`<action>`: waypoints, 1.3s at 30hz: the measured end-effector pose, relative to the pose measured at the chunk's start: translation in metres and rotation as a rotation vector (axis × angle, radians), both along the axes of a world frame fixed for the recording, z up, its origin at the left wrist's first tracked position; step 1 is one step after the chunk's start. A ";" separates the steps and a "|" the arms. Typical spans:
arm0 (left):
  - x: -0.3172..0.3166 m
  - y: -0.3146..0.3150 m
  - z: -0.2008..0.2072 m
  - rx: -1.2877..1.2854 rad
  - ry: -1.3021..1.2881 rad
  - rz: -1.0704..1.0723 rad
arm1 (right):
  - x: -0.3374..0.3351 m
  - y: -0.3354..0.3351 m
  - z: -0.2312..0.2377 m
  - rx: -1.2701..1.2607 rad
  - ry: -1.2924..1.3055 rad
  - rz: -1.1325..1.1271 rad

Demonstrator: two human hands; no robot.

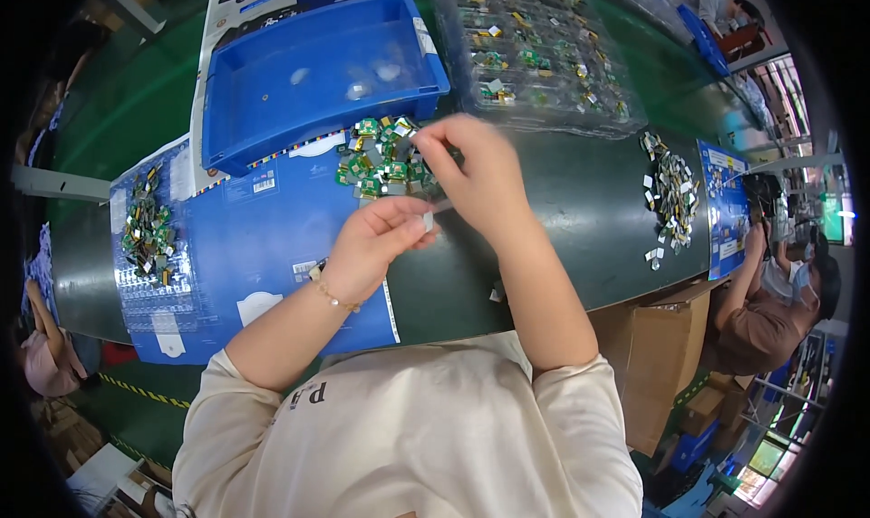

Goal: Assembling small electronic components onto circuit boards on a factory production line.

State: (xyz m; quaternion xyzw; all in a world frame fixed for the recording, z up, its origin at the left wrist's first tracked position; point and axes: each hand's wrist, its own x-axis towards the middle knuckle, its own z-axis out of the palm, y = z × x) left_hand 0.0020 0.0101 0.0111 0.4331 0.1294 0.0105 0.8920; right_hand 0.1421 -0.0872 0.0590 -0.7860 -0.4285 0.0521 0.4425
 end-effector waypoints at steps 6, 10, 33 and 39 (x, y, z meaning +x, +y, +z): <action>-0.003 -0.002 0.004 -0.146 -0.010 -0.114 | -0.025 -0.061 -0.012 0.061 0.811 0.105; -0.002 -0.007 0.010 0.016 -0.029 -0.154 | -0.035 -0.073 -0.019 0.105 0.898 0.123; -0.005 -0.012 0.001 0.097 -0.024 -0.071 | -0.037 -0.072 -0.012 0.120 1.156 0.003; -0.004 -0.014 0.008 0.208 -0.001 -0.092 | -0.037 -0.080 -0.023 0.136 1.091 0.076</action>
